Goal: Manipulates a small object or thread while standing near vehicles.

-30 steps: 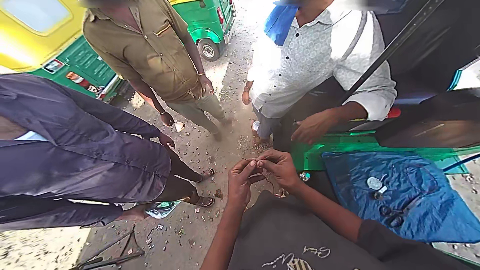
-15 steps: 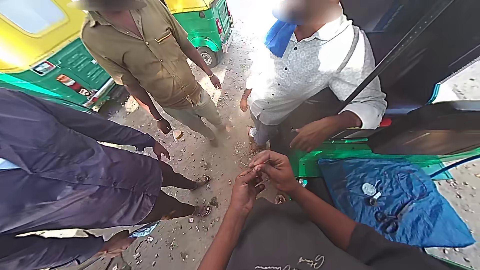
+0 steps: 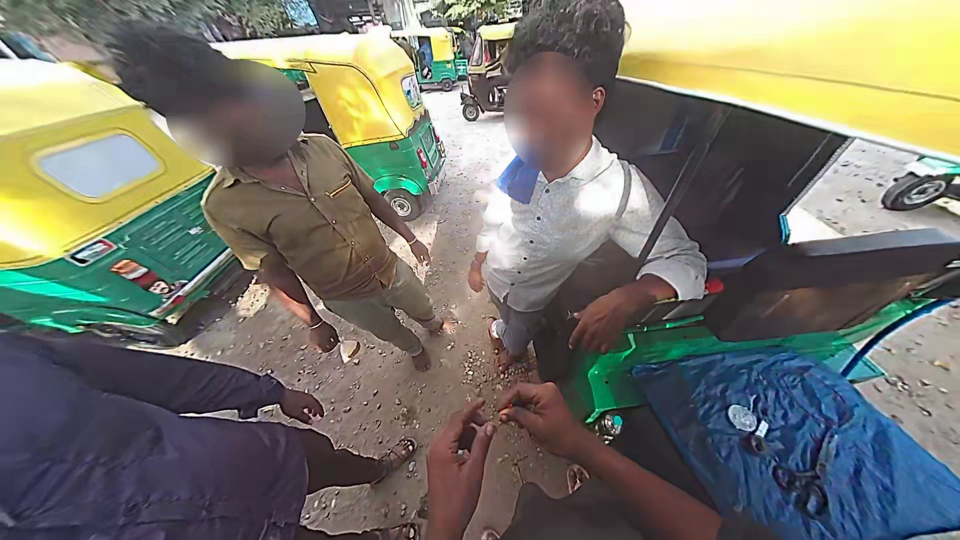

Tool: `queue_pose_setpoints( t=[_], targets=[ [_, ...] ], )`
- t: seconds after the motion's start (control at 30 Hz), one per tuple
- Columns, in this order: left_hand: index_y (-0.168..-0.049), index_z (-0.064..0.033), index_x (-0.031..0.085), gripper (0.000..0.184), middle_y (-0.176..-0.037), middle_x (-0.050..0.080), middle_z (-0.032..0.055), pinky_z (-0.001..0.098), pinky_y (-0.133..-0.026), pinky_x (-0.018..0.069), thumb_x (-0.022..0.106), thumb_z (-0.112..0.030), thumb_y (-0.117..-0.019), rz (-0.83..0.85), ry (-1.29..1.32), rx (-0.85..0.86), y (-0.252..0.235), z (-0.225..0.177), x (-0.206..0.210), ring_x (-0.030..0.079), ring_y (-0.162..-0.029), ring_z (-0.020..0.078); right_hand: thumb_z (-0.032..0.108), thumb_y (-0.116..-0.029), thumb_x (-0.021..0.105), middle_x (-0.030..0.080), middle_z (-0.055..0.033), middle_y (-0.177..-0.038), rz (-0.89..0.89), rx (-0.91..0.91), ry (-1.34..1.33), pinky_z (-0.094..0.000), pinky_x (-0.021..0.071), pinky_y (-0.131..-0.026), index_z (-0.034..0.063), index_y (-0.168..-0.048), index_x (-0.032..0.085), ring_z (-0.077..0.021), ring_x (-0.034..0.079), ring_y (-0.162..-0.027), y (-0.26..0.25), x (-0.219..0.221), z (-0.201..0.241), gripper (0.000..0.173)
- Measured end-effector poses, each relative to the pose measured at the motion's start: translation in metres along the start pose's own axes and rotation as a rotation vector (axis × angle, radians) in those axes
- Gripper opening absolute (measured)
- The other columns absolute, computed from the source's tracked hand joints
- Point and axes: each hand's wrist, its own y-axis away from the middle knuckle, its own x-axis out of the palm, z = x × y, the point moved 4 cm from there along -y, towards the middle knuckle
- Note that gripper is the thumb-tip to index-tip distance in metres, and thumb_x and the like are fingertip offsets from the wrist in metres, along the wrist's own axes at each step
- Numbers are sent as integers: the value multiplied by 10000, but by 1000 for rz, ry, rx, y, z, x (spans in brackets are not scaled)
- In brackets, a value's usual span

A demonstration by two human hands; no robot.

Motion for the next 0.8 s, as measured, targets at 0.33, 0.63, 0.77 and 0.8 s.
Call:
queue_pose_setpoints(
  t=[0.33,0.63,0.77,0.8],
  targets=[
    [-1115,-264,793,196,-1077,718,-52,241,-756,631,770,-299,-924,100,-159,292,9,-3,-23,700,-907,57,214,-969,703,738,-9,-834,147,14,30,-288,568,-737,61,-932,764,-51,674,-752,13,42,12,169],
    [-1030,-193,774,192,-991,736,-70,235,-796,608,626,-314,-1016,12,-396,333,27,1,-37,691,-878,20,132,-1026,598,767,26,-937,169,26,31,-265,614,-788,106,-1109,776,-55,712,-809,27,65,13,198],
    [-999,-182,776,170,-958,740,-67,247,-809,606,649,-295,-1001,-47,-395,332,36,0,-42,694,-889,33,125,-994,633,772,40,-937,139,37,45,-260,611,-806,116,-1040,791,-42,715,-841,28,75,11,165],
    [-996,-179,775,163,-960,741,-63,250,-818,605,652,-285,-997,-54,-397,335,38,0,-43,695,-902,38,136,-975,661,778,43,-940,115,43,53,-256,610,-816,121,-1008,800,-32,719,-857,27,77,10,144]
  ],
)
